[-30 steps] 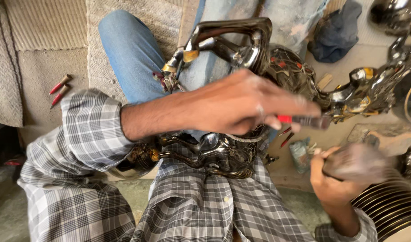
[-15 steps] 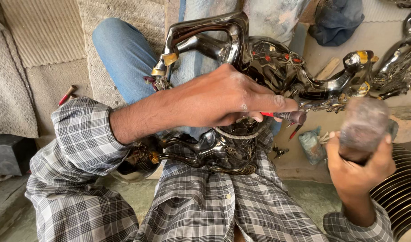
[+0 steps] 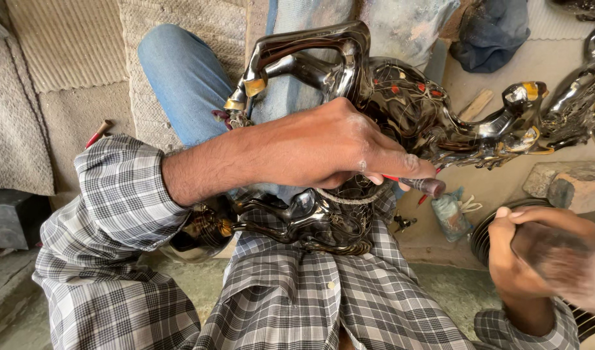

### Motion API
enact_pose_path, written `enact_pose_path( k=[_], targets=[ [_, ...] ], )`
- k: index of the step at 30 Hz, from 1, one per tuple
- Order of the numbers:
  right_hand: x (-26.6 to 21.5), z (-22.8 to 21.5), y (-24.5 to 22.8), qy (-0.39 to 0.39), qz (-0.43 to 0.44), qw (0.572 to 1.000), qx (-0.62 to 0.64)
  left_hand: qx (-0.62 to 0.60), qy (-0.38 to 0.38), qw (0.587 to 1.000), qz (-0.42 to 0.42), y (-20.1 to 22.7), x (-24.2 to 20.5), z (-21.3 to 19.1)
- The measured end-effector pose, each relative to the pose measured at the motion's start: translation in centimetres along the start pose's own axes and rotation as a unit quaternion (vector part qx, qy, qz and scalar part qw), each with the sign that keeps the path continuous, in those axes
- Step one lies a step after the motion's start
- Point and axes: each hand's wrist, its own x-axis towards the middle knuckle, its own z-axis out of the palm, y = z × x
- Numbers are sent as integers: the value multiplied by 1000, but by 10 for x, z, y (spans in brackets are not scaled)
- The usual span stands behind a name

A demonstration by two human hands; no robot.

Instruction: The person sits cross-legged on a mat and repeatedly strikes a metal chisel held against a polished metal object with a wooden mallet. The person adjusts the chisel position occasionally while continuing to hammer the same area.

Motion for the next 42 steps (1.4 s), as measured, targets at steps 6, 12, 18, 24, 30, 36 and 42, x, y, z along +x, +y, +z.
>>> enact_pose_path(
  k=[6, 12, 18, 24, 30, 36, 42],
  targets=[
    [28, 2, -1, -31, -51, 998, 33, 10, 25, 999, -26, 2, -4, 6],
    [37, -13, 5, -92, -1, 995, 24, 58, 95, 990, -81, 5, -13, 23],
    [75, -32, 7, -228, 108, 968, 3, 35, 134, 975, -173, 13, -25, 36],
    [142, -21, 9, -313, -152, 926, -148, -9, 207, 958, -199, 27, -32, 40],
    [193, -12, -4, -340, -187, 915, -113, -98, 394, 889, -211, 34, -29, 55],
    [235, -1, -29, -370, -227, 896, -98, -127, 438, 848, -269, 47, -30, 61],
    [269, 7, -50, -386, -260, 880, -92, -77, 464, 836, -284, 48, -26, 63]
  ],
)
